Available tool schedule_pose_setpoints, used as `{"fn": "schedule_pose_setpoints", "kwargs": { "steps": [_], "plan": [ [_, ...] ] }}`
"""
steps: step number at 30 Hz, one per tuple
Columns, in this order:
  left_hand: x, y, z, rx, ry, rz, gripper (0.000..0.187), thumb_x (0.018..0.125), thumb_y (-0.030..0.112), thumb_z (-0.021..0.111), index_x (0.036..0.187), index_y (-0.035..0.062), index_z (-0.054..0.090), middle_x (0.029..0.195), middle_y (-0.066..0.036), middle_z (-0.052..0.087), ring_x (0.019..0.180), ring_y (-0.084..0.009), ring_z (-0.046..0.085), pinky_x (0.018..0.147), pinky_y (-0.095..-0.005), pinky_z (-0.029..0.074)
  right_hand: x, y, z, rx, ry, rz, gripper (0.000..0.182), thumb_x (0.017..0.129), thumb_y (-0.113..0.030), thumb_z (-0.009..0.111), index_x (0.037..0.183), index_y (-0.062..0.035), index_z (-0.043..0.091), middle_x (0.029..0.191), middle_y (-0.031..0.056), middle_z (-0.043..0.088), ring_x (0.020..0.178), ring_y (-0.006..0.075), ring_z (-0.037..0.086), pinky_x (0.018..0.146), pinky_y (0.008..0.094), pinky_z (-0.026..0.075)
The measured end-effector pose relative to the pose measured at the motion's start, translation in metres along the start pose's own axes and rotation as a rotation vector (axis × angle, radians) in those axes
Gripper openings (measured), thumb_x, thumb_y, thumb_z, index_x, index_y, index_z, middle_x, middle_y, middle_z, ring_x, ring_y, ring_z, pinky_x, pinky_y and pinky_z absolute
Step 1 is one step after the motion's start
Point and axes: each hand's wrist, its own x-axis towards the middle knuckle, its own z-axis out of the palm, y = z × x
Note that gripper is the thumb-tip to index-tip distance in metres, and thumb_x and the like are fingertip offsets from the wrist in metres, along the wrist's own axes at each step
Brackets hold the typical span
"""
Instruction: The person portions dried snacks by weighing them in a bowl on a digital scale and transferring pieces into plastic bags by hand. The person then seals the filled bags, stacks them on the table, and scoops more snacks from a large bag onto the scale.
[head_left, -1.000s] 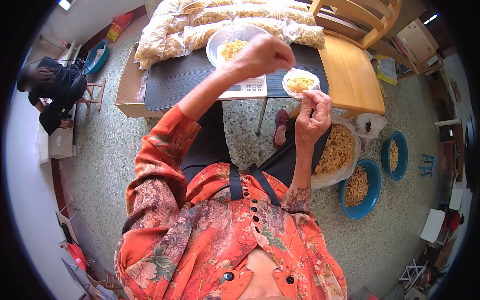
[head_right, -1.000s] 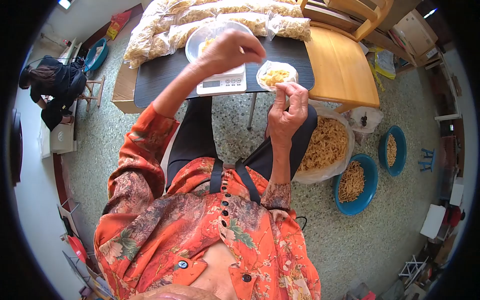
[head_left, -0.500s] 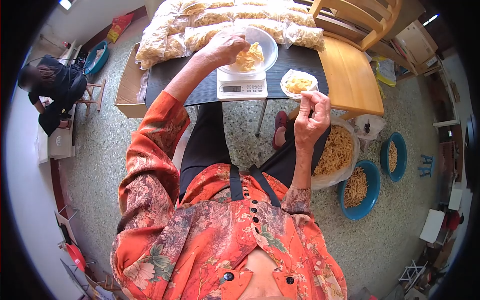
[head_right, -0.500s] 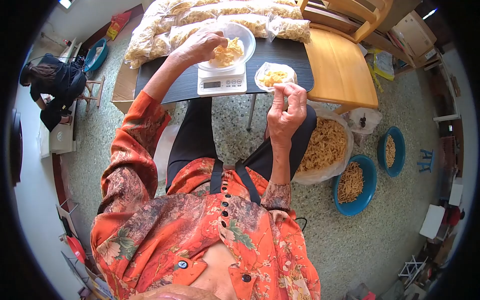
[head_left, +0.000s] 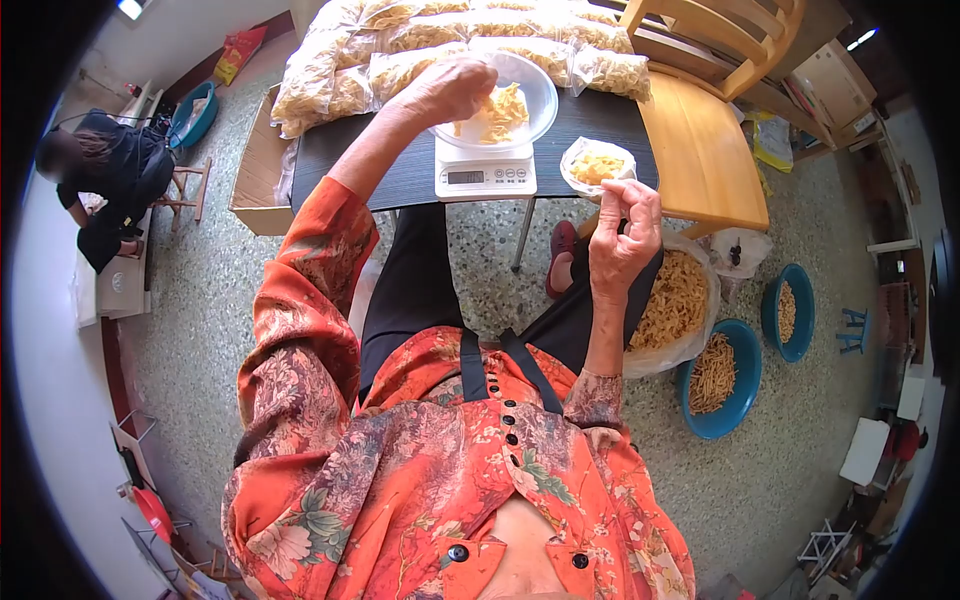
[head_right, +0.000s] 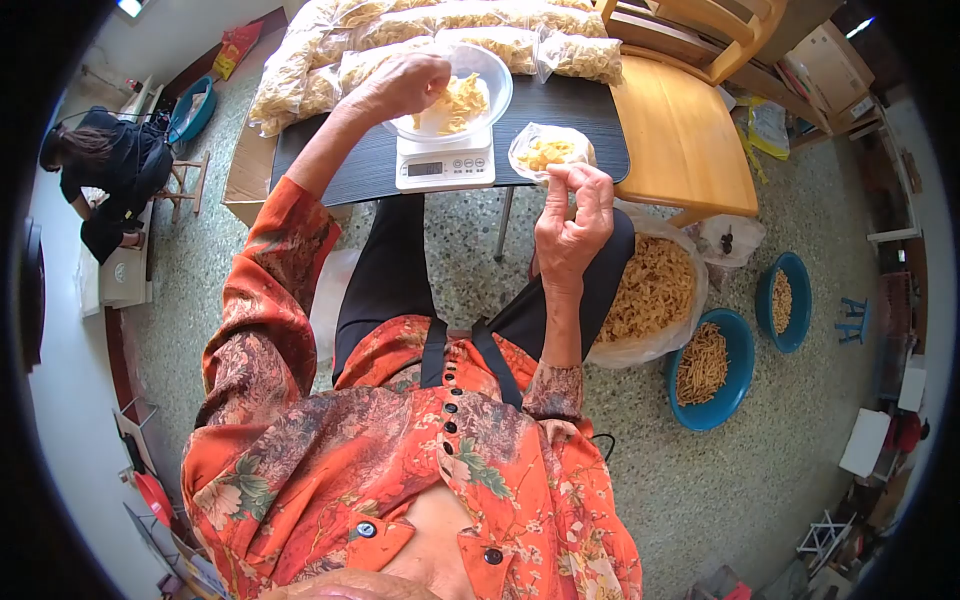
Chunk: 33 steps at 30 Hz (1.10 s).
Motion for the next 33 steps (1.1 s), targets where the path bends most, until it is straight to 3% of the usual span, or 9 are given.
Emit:
{"fn": "schedule_pose_setpoints", "kwargs": {
  "steps": [5, 9, 11, 13, 18, 21, 26, 29, 33],
  "plan": [
    [-0.004, -0.012, -0.020, -0.568, 0.137, -0.194, 0.017, 0.081, 0.014, 0.076, 0.094, 0.0042, 0.072, 0.080, -0.008, 0.071, 0.070, -0.0159, 0.068, 0.061, -0.0298, 0.055, -0.001, 0.003, 0.000, 0.018, 0.011, 0.017, 0.006, 0.086, 0.003, 0.071, 0.090, -0.0011, 0.069, 0.091, 0.0082, 0.064, 0.088, 0.0238, 0.065, 0.081, 0.0348, 0.053],
    [-0.010, -0.026, -0.025, -0.967, 0.079, -0.407, 0.021, 0.087, 0.019, 0.078, 0.099, 0.0026, 0.071, 0.083, -0.004, 0.071, 0.073, -0.0082, 0.065, 0.064, -0.0225, 0.052, -0.001, 0.004, 0.000, 0.020, 0.005, 0.010, 0.007, 0.086, 0.002, 0.071, 0.091, -0.0011, 0.068, 0.091, 0.0082, 0.065, 0.089, 0.0237, 0.065, 0.081, 0.0350, 0.053],
    [-0.010, -0.026, -0.026, -1.074, 0.068, -0.461, 0.024, 0.087, 0.018, 0.079, 0.102, 0.0011, 0.070, 0.086, -0.006, 0.070, 0.075, -0.0101, 0.066, 0.063, -0.0213, 0.052, -0.001, 0.004, -0.001, 0.015, 0.005, 0.005, 0.007, 0.086, 0.002, 0.071, 0.091, -0.0012, 0.068, 0.091, 0.0083, 0.065, 0.089, 0.0239, 0.065, 0.081, 0.0352, 0.053],
    [-0.010, -0.022, -0.028, -1.603, 0.111, -0.492, 0.025, 0.087, 0.013, 0.078, 0.106, 0.0013, 0.068, 0.091, -0.007, 0.070, 0.079, -0.0124, 0.068, 0.065, -0.0203, 0.054, -0.001, 0.005, -0.001, 0.016, 0.000, 0.003, 0.007, 0.086, 0.002, 0.071, 0.092, -0.0017, 0.069, 0.091, 0.0087, 0.065, 0.090, 0.0248, 0.065, 0.081, 0.0358, 0.053],
    [-0.001, 0.022, -0.026, -1.787, -0.050, -0.382, 0.023, 0.090, 0.011, 0.075, 0.108, 0.0023, 0.064, 0.093, -0.008, 0.070, 0.078, -0.0121, 0.068, 0.067, -0.0208, 0.056, 0.003, 0.005, 0.001, -0.003, -0.005, -0.010, 0.007, 0.086, 0.001, 0.071, 0.091, -0.0019, 0.068, 0.091, 0.0099, 0.065, 0.089, 0.0260, 0.066, 0.081, 0.0363, 0.053],
    [0.010, 0.058, -0.020, -1.784, -0.209, -0.276, 0.024, 0.087, 0.012, 0.078, 0.104, -0.0003, 0.066, 0.090, -0.010, 0.071, 0.076, -0.0145, 0.070, 0.068, -0.0233, 0.058, 0.005, 0.005, 0.003, 0.008, -0.004, -0.002, 0.007, 0.085, 0.000, 0.071, 0.091, -0.0019, 0.068, 0.091, 0.0104, 0.065, 0.088, 0.0264, 0.066, 0.080, 0.0365, 0.053],
    [0.021, 0.112, -0.012, -1.192, -0.199, -0.142, 0.021, 0.086, 0.012, 0.077, 0.100, -0.0003, 0.068, 0.088, -0.004, 0.070, 0.075, -0.0081, 0.066, 0.065, -0.0222, 0.055, 0.007, 0.006, -0.001, -0.014, -0.002, -0.048, 0.008, 0.086, 0.001, 0.071, 0.092, -0.0025, 0.067, 0.091, 0.0102, 0.065, 0.088, 0.0263, 0.066, 0.080, 0.0372, 0.053],
    [0.027, 0.131, 0.004, -0.954, 0.026, -0.007, 0.019, 0.078, 0.009, 0.077, 0.094, 0.0017, 0.071, 0.079, -0.007, 0.069, 0.070, -0.0121, 0.067, 0.064, -0.0287, 0.055, 0.006, 0.008, -0.003, -0.014, 0.003, -0.046, 0.008, 0.086, 0.001, 0.070, 0.092, -0.0028, 0.067, 0.091, 0.0103, 0.064, 0.088, 0.0267, 0.065, 0.080, 0.0377, 0.053],
    [0.031, 0.141, 0.008, -0.689, -0.008, 0.076, 0.014, 0.079, 0.009, 0.078, 0.091, 0.0038, 0.072, 0.083, -0.005, 0.068, 0.075, -0.0168, 0.068, 0.069, -0.0302, 0.054, 0.007, 0.009, -0.007, -0.024, 0.010, -0.083, 0.009, 0.086, 0.001, 0.070, 0.092, -0.0031, 0.066, 0.091, 0.0106, 0.064, 0.087, 0.0281, 0.065, 0.080, 0.0382, 0.053]
  ]
}}
